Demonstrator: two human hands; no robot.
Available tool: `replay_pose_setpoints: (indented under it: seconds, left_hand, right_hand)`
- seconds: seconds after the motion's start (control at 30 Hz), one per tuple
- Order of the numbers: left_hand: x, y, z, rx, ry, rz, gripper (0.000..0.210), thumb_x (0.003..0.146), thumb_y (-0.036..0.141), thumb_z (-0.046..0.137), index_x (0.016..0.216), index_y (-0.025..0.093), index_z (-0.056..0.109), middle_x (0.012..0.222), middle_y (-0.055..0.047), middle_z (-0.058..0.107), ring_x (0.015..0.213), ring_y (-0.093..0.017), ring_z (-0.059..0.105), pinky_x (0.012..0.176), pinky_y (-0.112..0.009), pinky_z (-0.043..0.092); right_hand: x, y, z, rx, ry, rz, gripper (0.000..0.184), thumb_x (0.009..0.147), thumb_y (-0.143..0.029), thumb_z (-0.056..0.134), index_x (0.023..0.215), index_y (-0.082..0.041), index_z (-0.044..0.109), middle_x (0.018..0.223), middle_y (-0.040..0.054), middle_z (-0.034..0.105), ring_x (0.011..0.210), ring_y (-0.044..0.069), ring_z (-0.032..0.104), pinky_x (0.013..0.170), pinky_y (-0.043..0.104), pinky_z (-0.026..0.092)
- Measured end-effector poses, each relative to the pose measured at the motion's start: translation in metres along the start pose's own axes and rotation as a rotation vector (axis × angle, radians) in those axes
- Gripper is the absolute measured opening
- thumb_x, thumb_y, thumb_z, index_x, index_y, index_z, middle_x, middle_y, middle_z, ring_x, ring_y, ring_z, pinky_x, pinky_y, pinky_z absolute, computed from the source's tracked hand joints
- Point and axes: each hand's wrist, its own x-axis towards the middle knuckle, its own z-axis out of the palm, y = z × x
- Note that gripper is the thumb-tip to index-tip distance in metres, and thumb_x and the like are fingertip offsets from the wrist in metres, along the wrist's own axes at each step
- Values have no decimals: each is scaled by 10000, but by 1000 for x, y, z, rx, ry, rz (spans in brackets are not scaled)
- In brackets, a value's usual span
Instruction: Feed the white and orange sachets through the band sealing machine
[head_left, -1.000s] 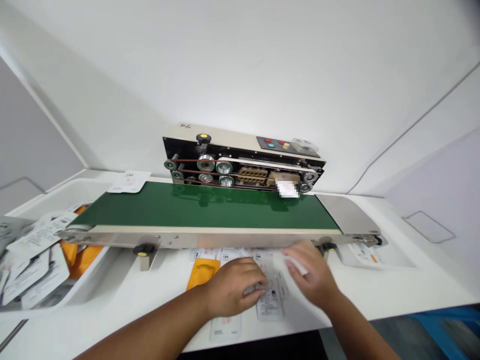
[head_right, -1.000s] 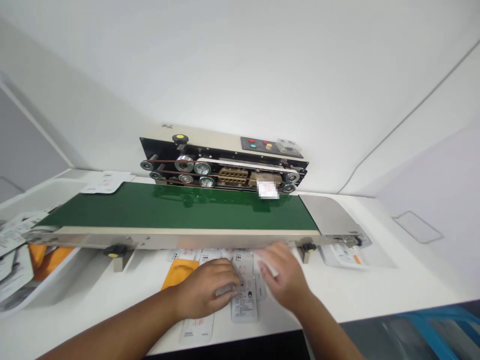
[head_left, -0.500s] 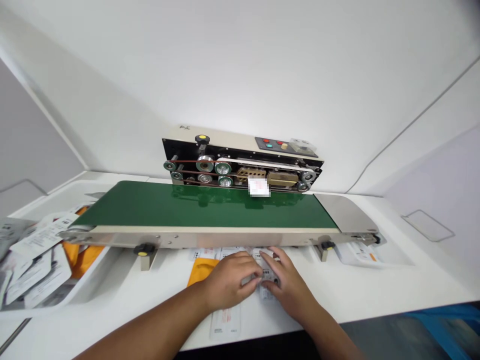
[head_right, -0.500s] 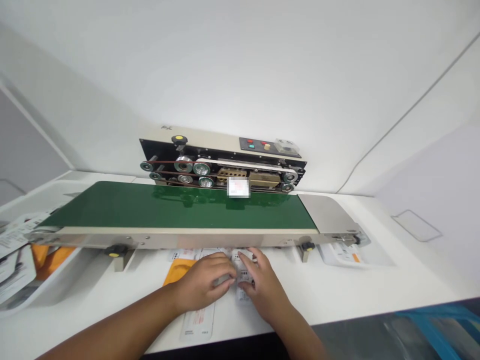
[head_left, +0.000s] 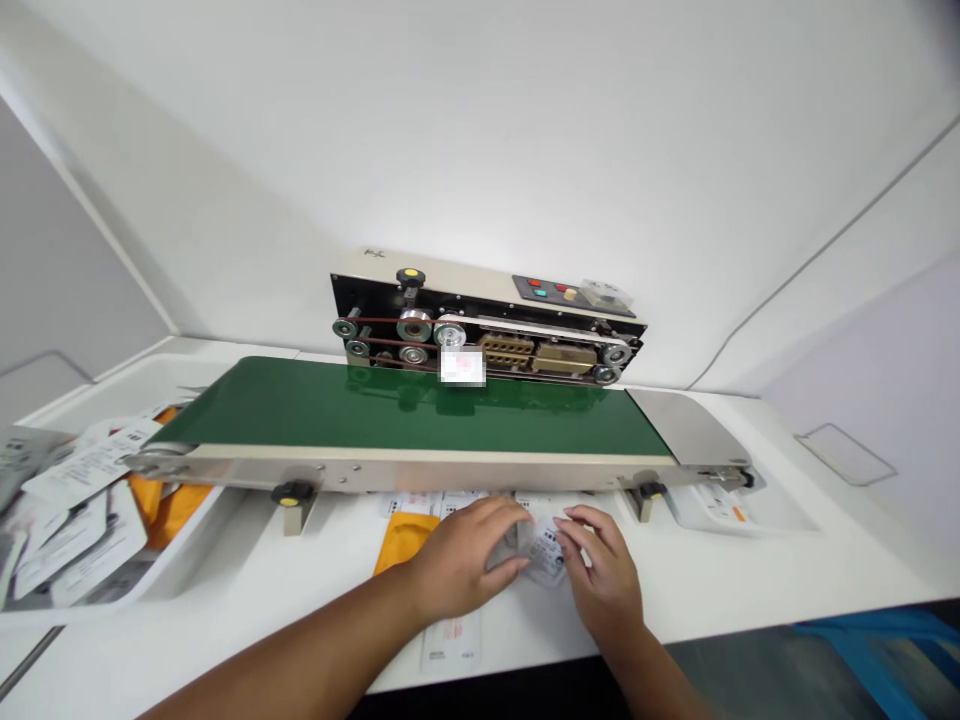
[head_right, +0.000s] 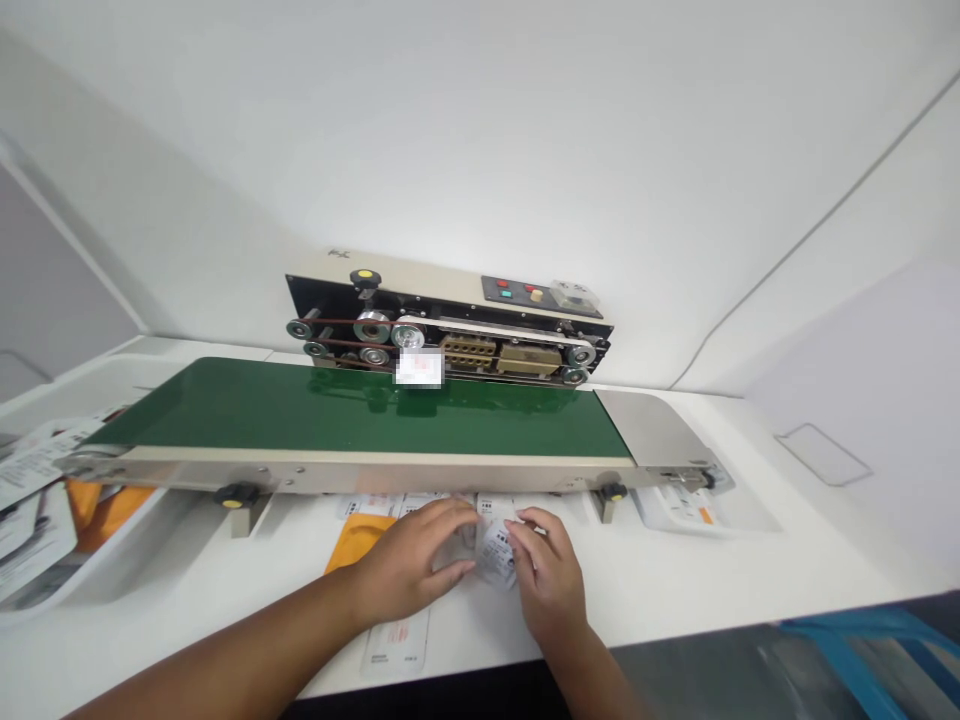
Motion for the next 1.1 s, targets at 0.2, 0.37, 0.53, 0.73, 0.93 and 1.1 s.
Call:
replay_pose_setpoints:
  seconds: [0.2,0.37,0.53,0.73,0.93,1.1]
  left_hand:
    - [2,1,2,-164,-43,-151,438,880,316,676,1304,265,580,1112,-47,688,875,-184,638,815,-306,519]
    - [9,-2,-4,-298,138,-212,207,928,289,620,1106,227,705,1028,-40,718,923,-187,646,823,-278,506]
    - [9,-7,-3,-303,156,-162,224,940,296,608,1112,237,739,969,-46,711,879,-179,644,801,-281,508]
    - [10,-8,-1,-299,124,-154,203,926,276,620,1071,236,756,911,-42,713,842,-176,641,771,-280,498]
    - [13,-9,0,-452,128,-283,160,878,308,665,975,197,727,923,-40,719,847,-182,647,752,-281,508]
    - [14,-7,6,-882,111,-402,285,869,429,674,875,174,547,748,5,654,671,-140,633,613,-247,494]
  right_hand:
    - [3,-17,6,181,64,61,176,929,-242,598,1075,-249,696,1064,105,647,986,242,648,767,372,594]
    - [6,-19,12,337,-96,305,355,943,-354,576,1257,-201,638,1009,104,671,845,204,662,664,288,582]
    - [13,-20,4,449,-298,410,471,914,-388,609,1336,-182,569,792,15,609,657,142,605,571,231,539]
    - [15,-14,-6,478,-404,412,301,908,-400,623,1127,-195,643,751,3,595,657,142,608,595,232,513]
    - [9,-4,-5,624,-313,475,326,887,-411,663,1132,-209,589,745,4,629,653,157,618,601,262,522]
    - [7,-9,3,723,-256,486,466,877,-460,661,1257,-202,582,974,89,696,752,197,653,617,301,552]
